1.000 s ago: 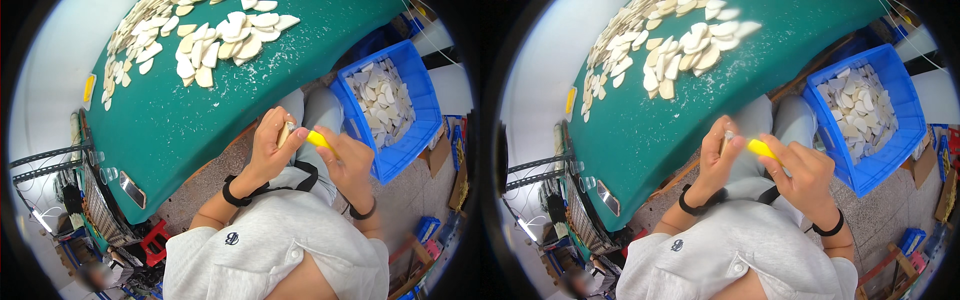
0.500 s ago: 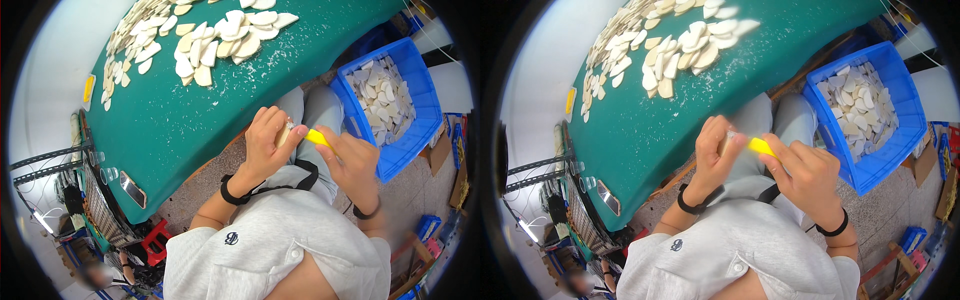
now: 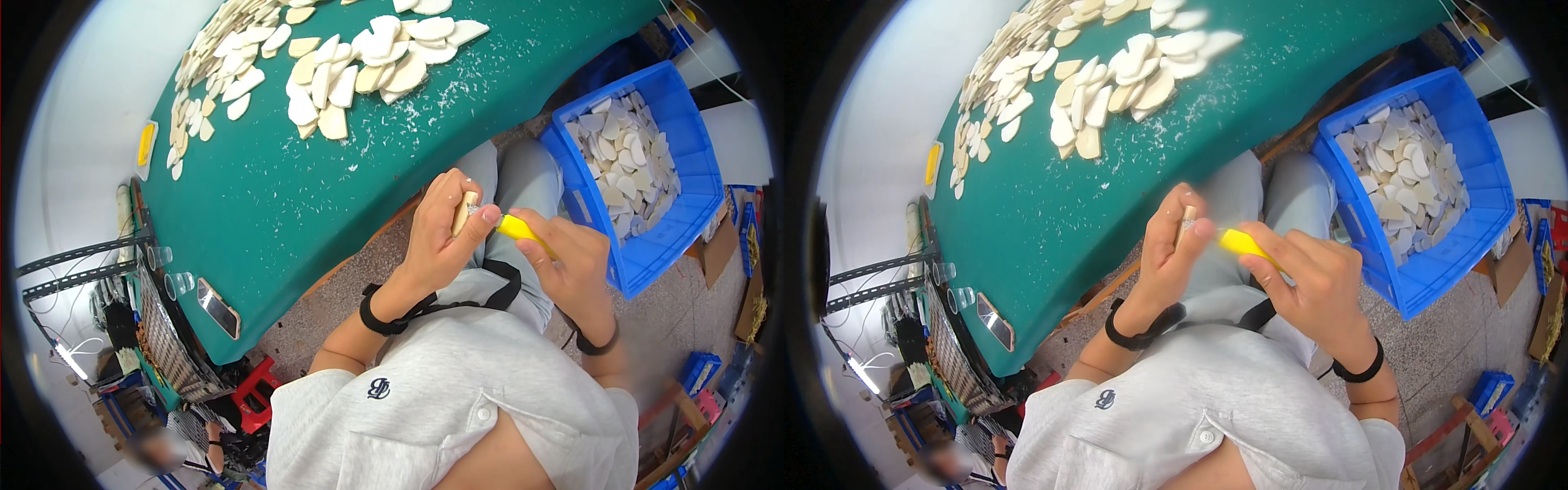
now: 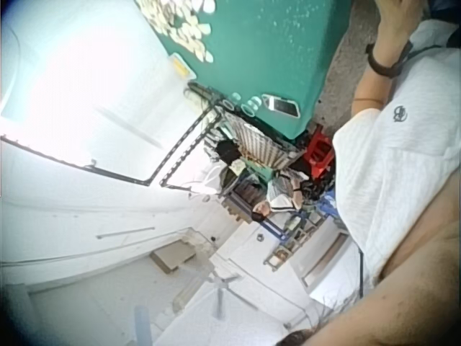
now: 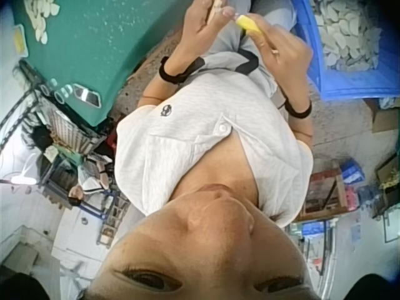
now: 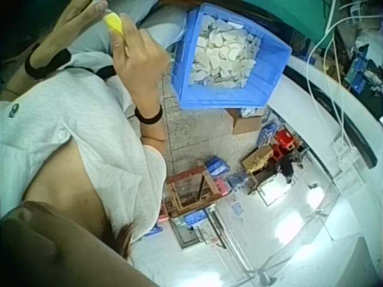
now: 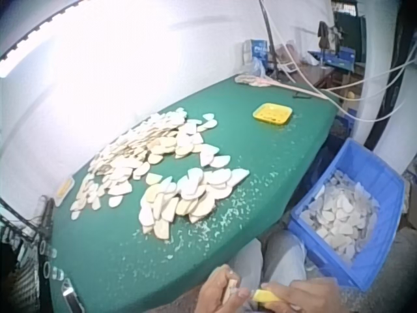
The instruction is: Deburring or trimming the edges of semi-circular white plastic parts using a hand tool at a workbench.
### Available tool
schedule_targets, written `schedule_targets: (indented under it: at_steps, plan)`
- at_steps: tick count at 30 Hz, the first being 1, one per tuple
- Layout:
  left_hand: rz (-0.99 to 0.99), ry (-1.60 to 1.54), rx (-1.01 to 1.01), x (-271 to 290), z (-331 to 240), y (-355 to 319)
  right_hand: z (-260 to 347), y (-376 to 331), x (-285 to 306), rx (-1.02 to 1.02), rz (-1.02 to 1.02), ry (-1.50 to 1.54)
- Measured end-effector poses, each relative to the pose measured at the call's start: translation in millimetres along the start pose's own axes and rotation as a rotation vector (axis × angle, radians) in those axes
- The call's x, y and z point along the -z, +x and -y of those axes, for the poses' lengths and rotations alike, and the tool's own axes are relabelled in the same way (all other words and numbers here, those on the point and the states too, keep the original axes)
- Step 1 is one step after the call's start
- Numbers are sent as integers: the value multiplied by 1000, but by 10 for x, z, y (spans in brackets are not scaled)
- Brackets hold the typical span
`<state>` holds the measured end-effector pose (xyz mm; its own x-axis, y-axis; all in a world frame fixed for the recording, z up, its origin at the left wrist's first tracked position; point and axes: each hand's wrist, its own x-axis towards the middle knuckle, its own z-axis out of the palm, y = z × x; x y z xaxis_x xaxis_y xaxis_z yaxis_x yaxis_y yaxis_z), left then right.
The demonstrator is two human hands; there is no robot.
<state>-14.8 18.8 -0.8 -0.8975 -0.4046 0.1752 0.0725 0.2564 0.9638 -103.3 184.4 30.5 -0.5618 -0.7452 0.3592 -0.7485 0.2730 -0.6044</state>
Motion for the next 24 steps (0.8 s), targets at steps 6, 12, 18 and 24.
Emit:
schedule_targets:
  at_steps: [6,12,18,24]
  plan:
    - [-18,40,-38,-2,-3,-2,44,4,21,19,4,-85]
    - [-22,-190,96,-30,-16,-6,-20,-42,-103,-104,-144,-54]
    - [117,-560,443,93,9,48,-19,-48,-89,-161,-183,137]
    - [26,-508,353,48,-56,-3,17,-47,-47,-112,-121,155]
